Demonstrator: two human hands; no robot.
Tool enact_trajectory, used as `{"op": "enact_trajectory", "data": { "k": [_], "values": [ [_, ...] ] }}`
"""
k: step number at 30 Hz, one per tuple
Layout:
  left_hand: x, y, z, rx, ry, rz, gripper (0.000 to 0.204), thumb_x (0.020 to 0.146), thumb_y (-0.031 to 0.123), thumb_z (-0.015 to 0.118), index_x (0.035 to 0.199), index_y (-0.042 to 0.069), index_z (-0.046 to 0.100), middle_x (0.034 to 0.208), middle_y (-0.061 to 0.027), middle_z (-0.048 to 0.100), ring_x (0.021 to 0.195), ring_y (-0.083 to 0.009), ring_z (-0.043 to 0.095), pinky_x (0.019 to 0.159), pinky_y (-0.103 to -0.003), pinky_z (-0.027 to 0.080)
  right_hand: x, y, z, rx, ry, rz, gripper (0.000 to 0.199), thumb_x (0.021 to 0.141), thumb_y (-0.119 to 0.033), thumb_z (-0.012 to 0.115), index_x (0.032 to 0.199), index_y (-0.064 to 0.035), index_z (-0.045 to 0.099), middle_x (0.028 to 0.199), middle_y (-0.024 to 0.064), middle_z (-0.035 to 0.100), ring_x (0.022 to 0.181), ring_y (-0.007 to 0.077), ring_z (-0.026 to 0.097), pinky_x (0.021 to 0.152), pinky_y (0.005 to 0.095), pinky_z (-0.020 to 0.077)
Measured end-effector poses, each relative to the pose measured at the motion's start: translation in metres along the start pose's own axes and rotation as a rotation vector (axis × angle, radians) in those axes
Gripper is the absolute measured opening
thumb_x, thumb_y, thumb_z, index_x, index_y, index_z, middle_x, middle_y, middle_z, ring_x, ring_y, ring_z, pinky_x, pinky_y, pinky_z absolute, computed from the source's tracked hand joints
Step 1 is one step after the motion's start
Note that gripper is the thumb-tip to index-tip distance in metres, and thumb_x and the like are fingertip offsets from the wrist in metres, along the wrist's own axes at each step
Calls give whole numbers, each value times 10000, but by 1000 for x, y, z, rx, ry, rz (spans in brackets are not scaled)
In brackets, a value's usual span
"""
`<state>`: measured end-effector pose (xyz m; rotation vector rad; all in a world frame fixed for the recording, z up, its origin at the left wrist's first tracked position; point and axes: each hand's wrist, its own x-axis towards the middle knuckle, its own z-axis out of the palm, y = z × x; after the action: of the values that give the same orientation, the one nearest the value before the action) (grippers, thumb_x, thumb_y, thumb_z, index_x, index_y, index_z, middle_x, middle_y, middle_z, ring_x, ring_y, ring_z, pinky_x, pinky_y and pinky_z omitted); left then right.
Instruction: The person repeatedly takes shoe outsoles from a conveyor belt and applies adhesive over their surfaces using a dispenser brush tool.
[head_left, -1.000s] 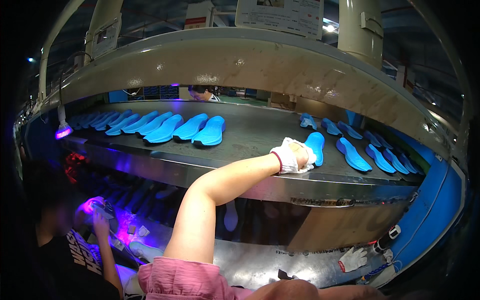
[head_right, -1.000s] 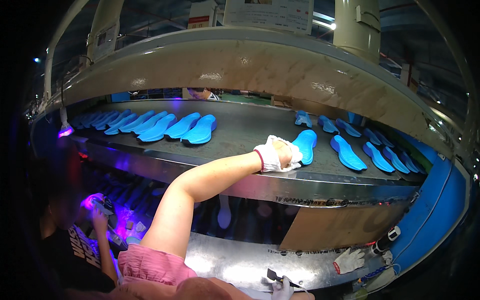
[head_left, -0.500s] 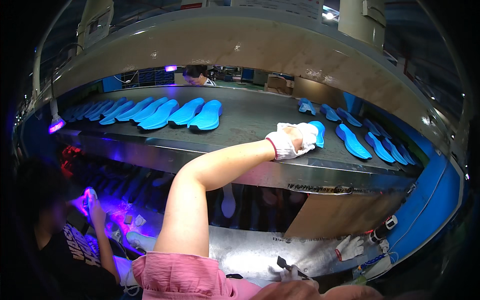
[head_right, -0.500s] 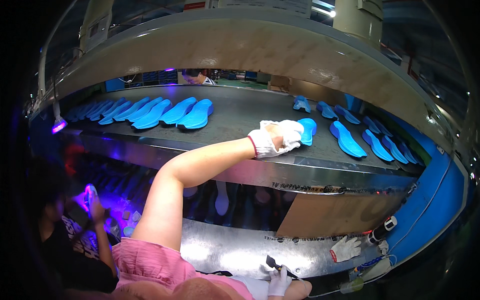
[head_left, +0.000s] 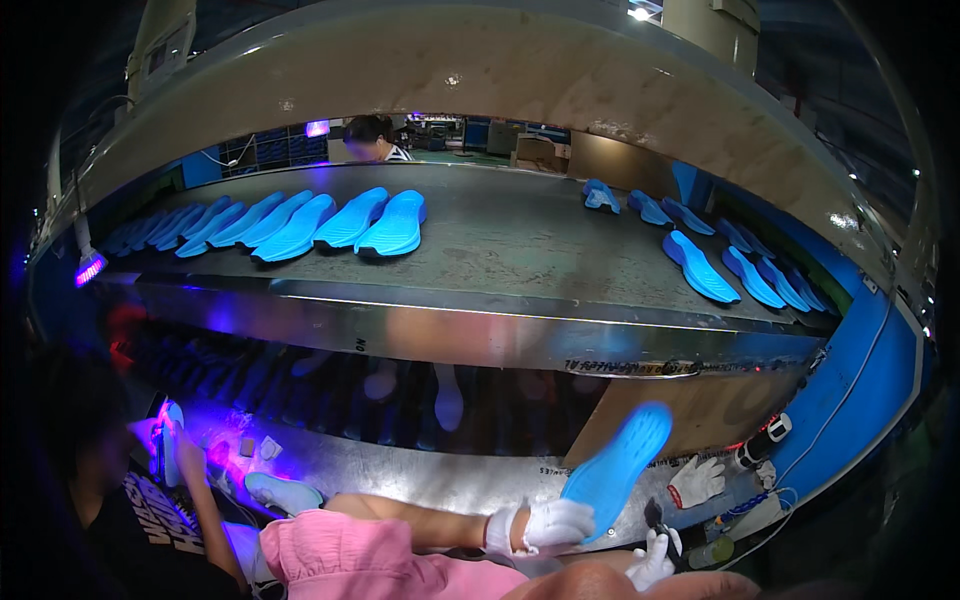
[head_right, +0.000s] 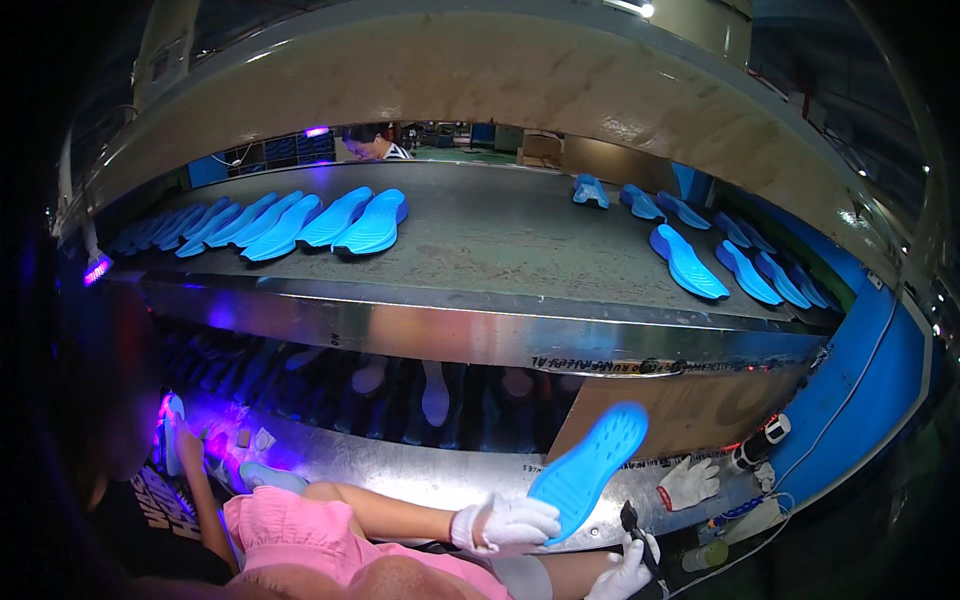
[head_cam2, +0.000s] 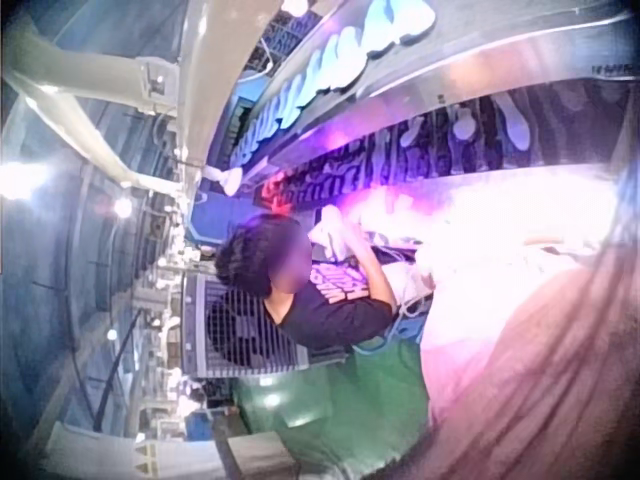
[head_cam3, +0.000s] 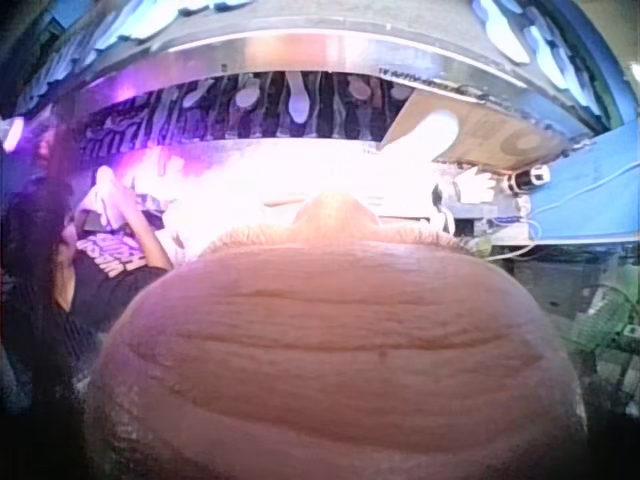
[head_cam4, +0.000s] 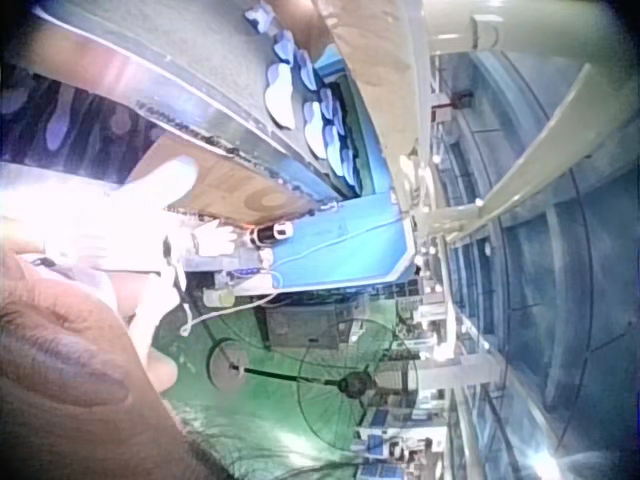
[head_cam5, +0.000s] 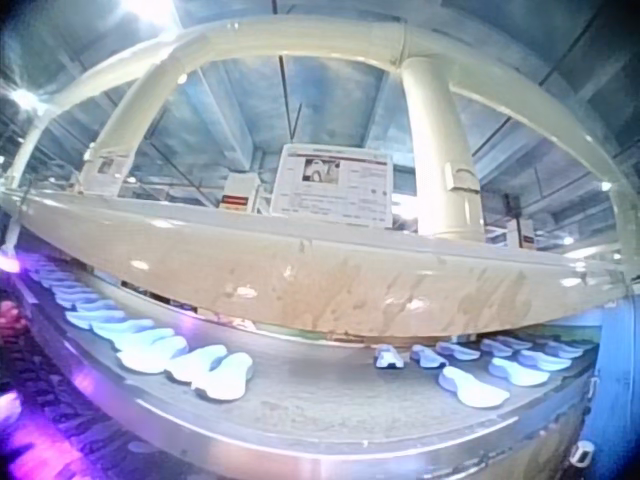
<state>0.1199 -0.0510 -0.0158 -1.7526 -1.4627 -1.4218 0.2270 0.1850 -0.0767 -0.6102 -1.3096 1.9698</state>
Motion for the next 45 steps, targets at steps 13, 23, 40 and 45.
{"op": "enact_trajectory", "data": {
  "k": [13, 23, 40, 45],
  "values": [
    [-67, -46, 17, -1268, 384, -1684, 745, 905, 627, 374, 1353, 34, 425, 1267, -115, 544, 1088, -279, 548, 952, -382, 426, 29, 46, -25, 32, -94, 113, 306, 941, -246, 572, 1199, -97, 500, 944, 15, 577, 748, 76, 536, 540, 221, 438],
    [-70, -51, 54, -1849, 635, -1702, 708, 907, 683, 302, 1309, 123, 465, 1084, -200, 591, 938, -391, 609, 845, -511, 526, -6, 36, -9, 80, -68, 181, 261, 923, -195, 595, 1131, -60, 515, 855, 21, 545, 671, 85, 522, 502, 234, 455],
    [37, -52, 81, -1808, 737, -1215, 541, 976, 457, 335, 1244, 16, 494, 1098, -166, 602, 984, -294, 594, 903, -393, 483, 14, -73, 115, -1209, -218, -910, 142, 738, -152, 751, 790, -56, 661, 735, 113, 647, 642, 252, 647, 582, 317, 505],
    [-15, -58, 99, -1912, 783, -1092, 627, 954, 559, 339, 1324, 68, 464, 1206, -137, 583, 1070, -283, 575, 962, -410, 456, -11, -89, 86, -843, -278, -733, 211, 724, -53, 744, 913, -14, 660, 778, 129, 646, 676, 275, 645, 623, 314, 521]
  ]
}}
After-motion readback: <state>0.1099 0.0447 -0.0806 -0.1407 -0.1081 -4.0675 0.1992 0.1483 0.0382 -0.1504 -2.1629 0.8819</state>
